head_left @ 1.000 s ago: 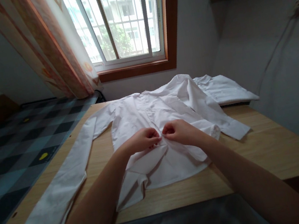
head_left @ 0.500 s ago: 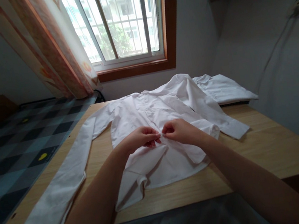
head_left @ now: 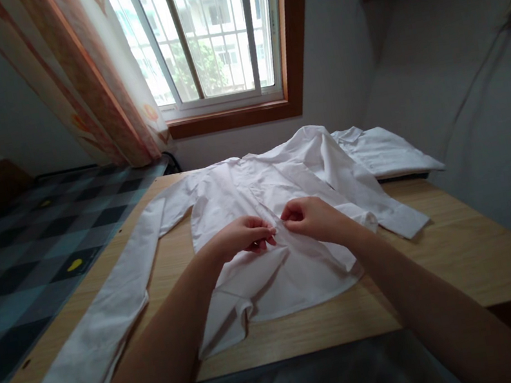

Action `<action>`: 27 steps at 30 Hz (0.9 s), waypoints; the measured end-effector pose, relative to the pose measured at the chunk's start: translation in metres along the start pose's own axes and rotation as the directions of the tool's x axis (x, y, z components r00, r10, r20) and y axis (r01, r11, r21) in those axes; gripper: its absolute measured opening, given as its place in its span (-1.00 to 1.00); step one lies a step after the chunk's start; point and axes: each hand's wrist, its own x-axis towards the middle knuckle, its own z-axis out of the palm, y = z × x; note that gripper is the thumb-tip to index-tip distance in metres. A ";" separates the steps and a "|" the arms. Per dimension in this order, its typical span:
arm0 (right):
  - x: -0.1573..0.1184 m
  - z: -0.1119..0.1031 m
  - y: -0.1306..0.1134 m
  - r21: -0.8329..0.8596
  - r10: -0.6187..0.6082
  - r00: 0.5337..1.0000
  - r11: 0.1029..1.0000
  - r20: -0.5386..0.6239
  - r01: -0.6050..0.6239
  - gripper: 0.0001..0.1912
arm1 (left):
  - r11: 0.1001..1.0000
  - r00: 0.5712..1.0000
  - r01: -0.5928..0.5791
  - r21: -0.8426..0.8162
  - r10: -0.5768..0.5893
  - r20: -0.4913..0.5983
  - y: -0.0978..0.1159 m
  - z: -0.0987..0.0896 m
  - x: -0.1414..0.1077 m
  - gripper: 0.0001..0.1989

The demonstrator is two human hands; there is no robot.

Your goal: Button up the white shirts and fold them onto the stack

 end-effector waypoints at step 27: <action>0.012 0.008 0.021 0.581 0.247 0.878 0.671 0.411 -0.461 -0.97 | 1.000 1.000 -0.004 -0.013 0.004 0.019 -0.010 0.006 0.009 -0.67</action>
